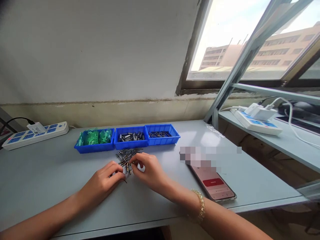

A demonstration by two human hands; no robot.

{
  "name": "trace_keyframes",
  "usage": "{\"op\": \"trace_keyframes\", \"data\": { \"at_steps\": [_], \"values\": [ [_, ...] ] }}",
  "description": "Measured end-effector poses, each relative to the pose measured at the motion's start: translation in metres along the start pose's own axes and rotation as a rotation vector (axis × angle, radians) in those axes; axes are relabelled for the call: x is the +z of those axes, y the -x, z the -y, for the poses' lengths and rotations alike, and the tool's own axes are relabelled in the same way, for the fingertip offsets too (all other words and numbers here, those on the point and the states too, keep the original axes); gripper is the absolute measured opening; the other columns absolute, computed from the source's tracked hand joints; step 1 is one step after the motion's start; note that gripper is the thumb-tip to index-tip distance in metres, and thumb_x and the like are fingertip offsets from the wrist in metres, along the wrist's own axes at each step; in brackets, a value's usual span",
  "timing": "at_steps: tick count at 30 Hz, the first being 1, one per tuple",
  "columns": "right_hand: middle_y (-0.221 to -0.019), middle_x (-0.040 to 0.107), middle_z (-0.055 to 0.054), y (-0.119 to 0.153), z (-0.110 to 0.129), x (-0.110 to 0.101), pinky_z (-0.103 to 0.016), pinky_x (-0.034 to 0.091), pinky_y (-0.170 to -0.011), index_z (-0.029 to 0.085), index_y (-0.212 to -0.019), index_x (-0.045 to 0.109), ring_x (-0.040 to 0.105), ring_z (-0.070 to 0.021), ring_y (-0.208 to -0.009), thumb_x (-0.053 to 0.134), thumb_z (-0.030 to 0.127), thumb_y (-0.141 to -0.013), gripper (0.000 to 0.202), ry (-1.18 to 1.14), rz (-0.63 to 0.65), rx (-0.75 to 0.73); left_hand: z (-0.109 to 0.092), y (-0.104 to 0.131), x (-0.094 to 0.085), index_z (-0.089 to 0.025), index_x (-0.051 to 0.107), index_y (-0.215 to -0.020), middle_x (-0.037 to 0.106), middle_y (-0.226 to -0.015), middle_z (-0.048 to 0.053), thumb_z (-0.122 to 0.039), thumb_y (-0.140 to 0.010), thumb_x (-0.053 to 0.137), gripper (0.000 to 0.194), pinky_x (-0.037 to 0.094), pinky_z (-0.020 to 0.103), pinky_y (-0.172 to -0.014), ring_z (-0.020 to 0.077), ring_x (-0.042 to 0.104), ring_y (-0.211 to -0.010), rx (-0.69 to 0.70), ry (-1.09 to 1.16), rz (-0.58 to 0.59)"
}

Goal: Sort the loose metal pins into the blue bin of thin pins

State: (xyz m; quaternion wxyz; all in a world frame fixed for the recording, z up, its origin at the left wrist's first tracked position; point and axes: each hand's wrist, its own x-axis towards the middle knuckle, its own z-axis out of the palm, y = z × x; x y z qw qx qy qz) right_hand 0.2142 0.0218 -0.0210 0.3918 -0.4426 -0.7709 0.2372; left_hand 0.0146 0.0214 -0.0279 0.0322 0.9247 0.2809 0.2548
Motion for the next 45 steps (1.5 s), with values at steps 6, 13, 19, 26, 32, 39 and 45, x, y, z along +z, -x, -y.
{"op": "trace_keyframes", "data": {
  "at_steps": [6, 13, 19, 26, 32, 39, 45],
  "values": [
    [-0.061, 0.065, -0.002, 0.005, 0.016, 0.004, -0.023, 0.041, -0.053, 0.015, -0.066, 0.065, 0.054, -0.0116, -0.056, 0.057, 0.032, -0.08, 0.023, -0.292, 0.192, 0.196, -0.007, 0.005, -0.008, -0.015, 0.061, -0.1, 0.068, -0.085, 0.007, -0.012, -0.093, 0.047, 0.015, 0.05, 0.027, -0.068, 0.0182, 0.063, -0.075, -0.046, 0.116, -0.153],
    [-0.065, 0.067, -0.002, 0.01, 0.019, 0.01, -0.021, 0.044, -0.05, 0.017, -0.074, 0.07, 0.059, -0.013, -0.061, 0.057, 0.02, -0.077, 0.013, -0.371, 0.033, 0.198, -0.022, 0.002, -0.009, -0.018, 0.066, -0.076, 0.067, -0.064, -0.002, -0.02, -0.08, 0.068, 0.004, 0.051, 0.022, -0.057, 0.0133, 0.063, -0.056, -0.397, 0.459, -0.299],
    [-0.064, 0.055, 0.0, 0.012, 0.022, 0.014, -0.024, 0.044, -0.052, 0.02, -0.073, 0.069, 0.051, -0.0116, -0.058, 0.062, 0.017, -0.077, 0.008, -0.287, -0.112, -0.202, -0.036, -0.002, -0.01, -0.018, 0.07, -0.075, 0.072, -0.07, 0.001, -0.029, -0.081, 0.065, 0.014, 0.054, 0.026, -0.065, 0.0177, 0.067, -0.067, -0.687, 0.948, -0.102],
    [-0.064, 0.059, 0.0, 0.007, 0.021, 0.006, -0.027, 0.045, -0.056, 0.02, -0.074, 0.065, 0.054, -0.013, -0.061, 0.062, 0.016, -0.079, 0.007, -0.304, -0.069, -0.289, -0.034, -0.003, -0.012, -0.017, 0.067, -0.079, 0.072, -0.071, 0.003, -0.028, -0.075, 0.067, 0.011, 0.055, 0.031, -0.072, 0.0189, 0.068, -0.072, -0.778, 1.192, -0.054],
    [-0.066, 0.067, 0.0, 0.008, 0.014, 0.01, -0.025, 0.048, -0.056, 0.019, -0.072, 0.063, 0.058, -0.012, -0.06, 0.06, 0.016, -0.078, 0.008, -0.289, -0.022, -0.005, -0.034, 0.001, -0.023, -0.02, 0.07, -0.087, 0.073, -0.083, 0.004, -0.012, -0.078, 0.055, 0.019, 0.058, 0.03, -0.077, 0.0189, 0.07, -0.08, -0.617, 0.922, -0.272],
    [-0.074, 0.07, -0.004, -0.005, -0.001, 0.001, -0.029, 0.054, -0.063, 0.018, -0.079, 0.066, 0.065, -0.0158, -0.068, 0.058, 0.026, -0.082, 0.011, -0.251, -0.123, 0.005, -0.019, 0.001, -0.019, -0.02, 0.066, -0.096, 0.071, -0.084, 0.004, -0.007, -0.081, 0.049, 0.026, 0.056, 0.031, -0.073, 0.0178, 0.067, -0.076, -0.392, 0.507, -0.249],
    [-0.081, 0.069, -0.008, -0.031, -0.041, -0.042, -0.038, 0.052, -0.07, 0.017, -0.099, 0.069, 0.062, -0.02, -0.069, 0.048, 0.026, -0.082, 0.028, 0.361, -0.547, 0.071, 0.011, 0.003, -0.012, -0.019, 0.066, -0.103, 0.064, -0.099, 0.009, -0.002, -0.084, 0.043, 0.035, 0.054, 0.034, -0.076, 0.0205, 0.063, -0.088, -0.198, 0.193, -0.011]
  ]
}}
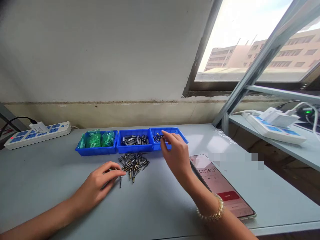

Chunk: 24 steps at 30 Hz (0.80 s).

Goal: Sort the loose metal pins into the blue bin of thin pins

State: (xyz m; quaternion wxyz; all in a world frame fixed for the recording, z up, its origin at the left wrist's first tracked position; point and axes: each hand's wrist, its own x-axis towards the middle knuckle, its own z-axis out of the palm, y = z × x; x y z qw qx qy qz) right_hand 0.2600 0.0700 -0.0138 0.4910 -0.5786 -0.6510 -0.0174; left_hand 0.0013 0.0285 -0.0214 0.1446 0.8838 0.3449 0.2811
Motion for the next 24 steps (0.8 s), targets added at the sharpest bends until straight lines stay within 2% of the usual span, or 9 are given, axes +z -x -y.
{"op": "trace_keyframes", "data": {
  "at_steps": [4, 7, 10, 11, 13, 14, 16, 20, 24],
  "values": [
    [-0.099, 0.068, -0.014, -0.002, -0.015, 0.007, -0.049, 0.049, -0.083, 0.015, -0.111, 0.064, 0.061, -0.0285, -0.091, 0.045, 0.023, -0.082, 0.036, 0.102, 0.075, -0.047, 0.005, -0.001, -0.001, -0.019, 0.066, -0.098, 0.064, -0.097, 0.01, 0.0, -0.085, 0.045, 0.032, 0.053, 0.035, -0.073, 0.0219, 0.061, -0.087, 0.064, -0.094, 0.108],
    [-0.104, 0.066, -0.013, 0.004, -0.006, 0.009, -0.05, 0.045, -0.088, 0.018, -0.11, 0.064, 0.056, -0.0288, -0.101, 0.043, 0.022, -0.085, 0.033, 0.078, 0.068, -0.116, 0.005, -0.002, -0.001, -0.018, 0.065, -0.093, 0.064, -0.093, 0.009, -0.001, -0.086, 0.045, 0.027, 0.052, 0.035, -0.072, 0.0222, 0.061, -0.085, 0.076, -0.102, 0.106],
    [-0.097, 0.067, -0.012, 0.015, 0.015, 0.004, -0.042, 0.049, -0.081, 0.017, -0.101, 0.065, 0.059, -0.0241, -0.09, 0.046, 0.025, -0.086, 0.026, -0.053, 0.079, -0.103, 0.002, -0.001, -0.001, -0.018, 0.063, -0.089, 0.063, -0.096, 0.009, -0.007, -0.089, 0.045, 0.021, 0.051, 0.033, -0.073, 0.0216, 0.061, -0.087, 0.057, -0.04, 0.032],
    [-0.09, 0.067, -0.01, 0.02, 0.024, 0.002, -0.038, 0.051, -0.073, 0.016, -0.096, 0.066, 0.061, -0.0214, -0.08, 0.048, 0.027, -0.085, 0.024, -0.135, 0.156, -0.077, -0.001, -0.001, 0.0, -0.018, 0.062, -0.089, 0.064, -0.095, 0.009, -0.008, -0.09, 0.045, 0.019, 0.051, 0.032, -0.072, 0.0206, 0.062, -0.085, 0.039, -0.001, 0.005],
    [-0.074, 0.067, -0.006, 0.031, 0.041, -0.001, -0.028, 0.049, -0.056, 0.016, -0.087, 0.067, 0.06, -0.0162, -0.063, 0.053, 0.03, -0.084, 0.02, -0.341, 0.451, -0.004, -0.006, 0.001, 0.001, -0.018, 0.061, -0.09, 0.066, -0.086, 0.006, -0.01, -0.091, 0.048, 0.015, 0.05, 0.028, -0.069, 0.0184, 0.063, -0.077, 0.009, 0.075, -0.039],
    [-0.07, 0.067, -0.004, 0.037, 0.048, -0.002, -0.026, 0.048, -0.053, 0.016, -0.083, 0.067, 0.059, -0.0145, -0.06, 0.054, 0.03, -0.084, 0.019, -0.419, 0.583, 0.027, -0.009, 0.002, 0.002, -0.018, 0.061, -0.091, 0.066, -0.081, 0.004, -0.011, -0.091, 0.05, 0.013, 0.05, 0.027, -0.067, 0.0175, 0.062, -0.074, 0.009, 0.108, -0.056],
    [-0.064, 0.066, -0.001, 0.048, 0.058, -0.001, -0.023, 0.046, -0.053, 0.017, -0.074, 0.067, 0.058, -0.0122, -0.057, 0.055, 0.024, -0.083, 0.017, -0.493, 0.711, 0.061, -0.015, 0.005, 0.004, -0.019, 0.062, -0.091, 0.066, -0.078, 0.002, -0.012, -0.089, 0.054, 0.011, 0.049, 0.025, -0.066, 0.0163, 0.062, -0.071, 0.02, 0.165, -0.106],
    [-0.058, 0.061, 0.001, 0.06, 0.062, 0.006, -0.021, 0.043, -0.052, 0.017, -0.066, 0.063, 0.054, -0.0098, -0.053, 0.056, 0.015, -0.082, 0.017, -0.493, 0.591, -0.002, -0.024, 0.007, 0.006, -0.018, 0.065, -0.08, 0.065, -0.071, 0.0, -0.012, -0.084, 0.06, 0.009, 0.047, 0.023, -0.063, 0.0147, 0.062, -0.065, -0.123, 0.262, -0.193],
    [-0.066, 0.059, -0.001, 0.069, 0.063, 0.012, -0.022, 0.045, -0.055, 0.016, -0.075, 0.061, 0.054, -0.0107, -0.06, 0.055, 0.015, -0.087, 0.013, -0.527, 0.378, -0.246, -0.031, 0.002, 0.009, -0.018, 0.067, -0.073, 0.069, -0.07, 0.0, -0.018, -0.08, 0.063, 0.007, 0.048, 0.024, -0.066, 0.0156, 0.063, -0.068, -0.471, 0.581, -0.061]
  ]
}}
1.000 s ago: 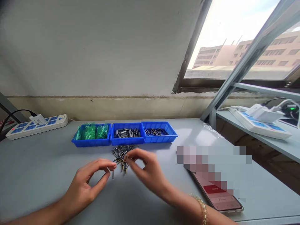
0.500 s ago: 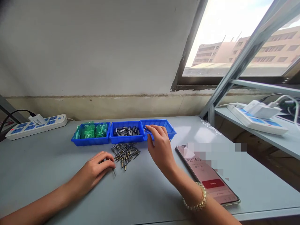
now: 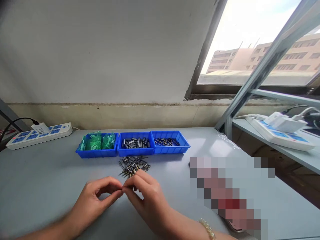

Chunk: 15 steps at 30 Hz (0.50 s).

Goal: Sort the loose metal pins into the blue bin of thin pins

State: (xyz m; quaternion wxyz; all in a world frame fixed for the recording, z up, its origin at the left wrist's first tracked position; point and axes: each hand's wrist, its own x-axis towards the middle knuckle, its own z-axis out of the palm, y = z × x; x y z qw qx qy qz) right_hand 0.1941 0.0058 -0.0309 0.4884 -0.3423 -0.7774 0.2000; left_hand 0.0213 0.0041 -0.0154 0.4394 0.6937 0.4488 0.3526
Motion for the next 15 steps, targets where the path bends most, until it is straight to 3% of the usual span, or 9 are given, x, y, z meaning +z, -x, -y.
{"op": "trace_keyframes", "data": {
  "at_steps": [4, 6, 11, 13, 15],
  "values": [
    [-0.068, 0.059, -0.002, 0.001, 0.004, 0.004, -0.023, 0.045, -0.059, 0.017, -0.076, 0.062, 0.051, -0.0115, -0.064, 0.058, 0.02, -0.088, 0.012, -0.04, 0.057, -0.234, -0.002, -0.001, 0.008, -0.015, 0.063, -0.065, 0.066, -0.062, -0.003, -0.022, -0.068, 0.073, 0.012, 0.046, 0.021, -0.061, 0.0138, 0.061, -0.064, -0.247, 0.374, 0.223],
    [-0.067, 0.06, -0.001, -0.002, 0.004, 0.0, -0.024, 0.046, -0.059, 0.018, -0.077, 0.063, 0.051, -0.0116, -0.064, 0.06, 0.02, -0.087, 0.01, -0.046, 0.062, -0.265, -0.002, -0.001, 0.008, -0.015, 0.063, -0.065, 0.065, -0.059, -0.003, -0.02, -0.065, 0.074, 0.012, 0.046, 0.021, -0.06, 0.013, 0.061, -0.061, -0.284, 0.42, 0.219],
    [-0.067, 0.065, -0.001, -0.008, -0.009, -0.012, -0.022, 0.047, -0.057, 0.018, -0.076, 0.065, 0.058, -0.0112, -0.061, 0.062, 0.016, -0.084, 0.009, -0.015, -0.012, -0.018, -0.004, -0.001, 0.0, -0.016, 0.068, -0.075, 0.072, -0.071, 0.001, -0.018, -0.068, 0.066, 0.008, 0.053, 0.025, -0.068, 0.0164, 0.067, -0.069, -0.195, 0.322, -0.104],
    [-0.066, 0.067, 0.0, -0.008, -0.014, -0.012, -0.022, 0.048, -0.056, 0.018, -0.074, 0.066, 0.06, -0.0111, -0.059, 0.063, 0.015, -0.081, 0.008, -0.004, 0.027, 0.106, -0.007, 0.001, -0.003, -0.017, 0.069, -0.078, 0.074, -0.077, 0.003, -0.016, -0.07, 0.064, 0.009, 0.055, 0.027, -0.072, 0.0175, 0.069, -0.074, -0.118, 0.277, -0.14],
    [-0.065, 0.069, 0.001, -0.007, -0.016, -0.008, -0.021, 0.048, -0.056, 0.018, -0.073, 0.067, 0.061, -0.0108, -0.058, 0.063, 0.013, -0.079, 0.009, -0.053, 0.102, 0.201, -0.009, 0.004, -0.004, -0.018, 0.07, -0.081, 0.076, -0.082, 0.004, -0.015, -0.074, 0.061, 0.012, 0.057, 0.027, -0.076, 0.0182, 0.071, -0.079, -0.048, 0.269, -0.089]
  ]
}}
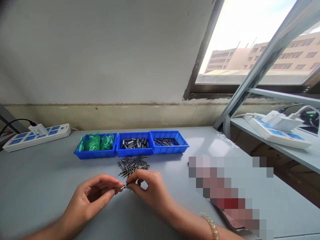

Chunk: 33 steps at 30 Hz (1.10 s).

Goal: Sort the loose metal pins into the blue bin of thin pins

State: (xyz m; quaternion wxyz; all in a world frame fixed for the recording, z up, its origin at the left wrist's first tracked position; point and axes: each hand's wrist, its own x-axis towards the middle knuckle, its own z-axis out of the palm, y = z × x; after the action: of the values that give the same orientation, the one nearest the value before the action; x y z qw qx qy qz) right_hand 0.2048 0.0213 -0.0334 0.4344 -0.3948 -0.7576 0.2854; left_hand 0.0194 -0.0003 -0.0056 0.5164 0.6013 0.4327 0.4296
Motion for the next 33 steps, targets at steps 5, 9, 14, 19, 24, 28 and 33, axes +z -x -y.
{"op": "trace_keyframes", "data": {
  "at_steps": [5, 9, 14, 19, 24, 28, 33],
  "values": [
    [-0.066, 0.07, 0.0, -0.006, 0.002, -0.002, -0.021, 0.05, -0.057, 0.018, -0.073, 0.067, 0.064, -0.0118, -0.06, 0.057, 0.017, -0.082, 0.013, -0.037, 0.009, 0.01, 0.0, -0.005, -0.007, -0.02, 0.068, -0.098, 0.075, -0.098, 0.005, -0.012, -0.081, 0.053, 0.023, 0.058, 0.029, -0.082, 0.019, 0.07, -0.093, 0.146, -0.109, 0.113],
    [-0.075, 0.07, -0.004, -0.023, -0.01, -0.033, -0.028, 0.051, -0.063, 0.019, -0.085, 0.069, 0.064, -0.0154, -0.066, 0.052, 0.021, -0.085, 0.018, 0.281, -0.346, -0.095, 0.014, -0.027, -0.027, -0.019, 0.063, -0.109, 0.07, -0.112, 0.007, -0.011, -0.086, 0.049, 0.028, 0.051, 0.039, -0.095, 0.0216, 0.064, -0.104, 0.372, -0.602, 0.028],
    [-0.094, 0.067, -0.014, -0.037, -0.034, -0.066, -0.041, 0.051, -0.071, 0.013, -0.106, 0.066, 0.062, -0.024, -0.079, 0.051, 0.03, -0.083, 0.032, 0.689, -0.547, -0.009, 0.036, -0.049, -0.043, -0.016, 0.063, -0.109, 0.07, -0.108, 0.01, -0.008, -0.088, 0.046, 0.029, 0.051, 0.044, -0.091, 0.0249, 0.062, -0.102, 0.545, -0.933, 0.1],
    [-0.084, 0.067, -0.008, -0.03, -0.025, -0.057, -0.036, 0.05, -0.07, 0.018, -0.096, 0.066, 0.061, -0.0213, -0.079, 0.05, 0.025, -0.084, 0.022, 0.587, -0.466, -0.054, 0.034, -0.049, -0.041, -0.017, 0.066, -0.1, 0.069, -0.097, 0.008, -0.008, -0.088, 0.05, 0.022, 0.053, 0.037, -0.082, 0.0232, 0.062, -0.091, 0.553, -0.98, 0.13],
    [-0.075, 0.066, -0.004, -0.02, -0.013, -0.035, -0.035, 0.048, -0.072, 0.021, -0.086, 0.065, 0.059, -0.0188, -0.074, 0.049, 0.019, -0.083, 0.016, 0.451, -0.308, -0.105, 0.03, -0.046, -0.038, -0.019, 0.066, -0.087, 0.066, -0.086, 0.005, -0.01, -0.089, 0.049, 0.019, 0.052, 0.033, -0.076, 0.0217, 0.061, -0.083, 0.518, -1.008, 0.097],
    [-0.072, 0.066, -0.003, -0.014, -0.008, -0.02, -0.029, 0.049, -0.063, 0.02, -0.085, 0.066, 0.06, -0.0167, -0.069, 0.051, 0.019, -0.082, 0.015, 0.326, -0.181, -0.065, 0.025, -0.043, -0.036, -0.018, 0.064, -0.083, 0.066, -0.084, 0.005, -0.01, -0.088, 0.048, 0.019, 0.05, 0.033, -0.074, 0.0218, 0.061, -0.08, 0.484, -0.981, 0.039],
    [-0.067, 0.067, 0.0, -0.008, 0.002, -0.009, -0.023, 0.046, -0.052, 0.018, -0.089, 0.067, 0.057, -0.0122, -0.057, 0.06, 0.024, -0.08, 0.013, 0.11, -0.014, 0.067, 0.014, -0.026, -0.02, -0.019, 0.061, -0.084, 0.067, -0.076, 0.002, -0.013, -0.088, 0.047, 0.015, 0.05, 0.024, -0.064, 0.0155, 0.063, -0.068, 0.443, -0.864, -0.016]
  ]
}}
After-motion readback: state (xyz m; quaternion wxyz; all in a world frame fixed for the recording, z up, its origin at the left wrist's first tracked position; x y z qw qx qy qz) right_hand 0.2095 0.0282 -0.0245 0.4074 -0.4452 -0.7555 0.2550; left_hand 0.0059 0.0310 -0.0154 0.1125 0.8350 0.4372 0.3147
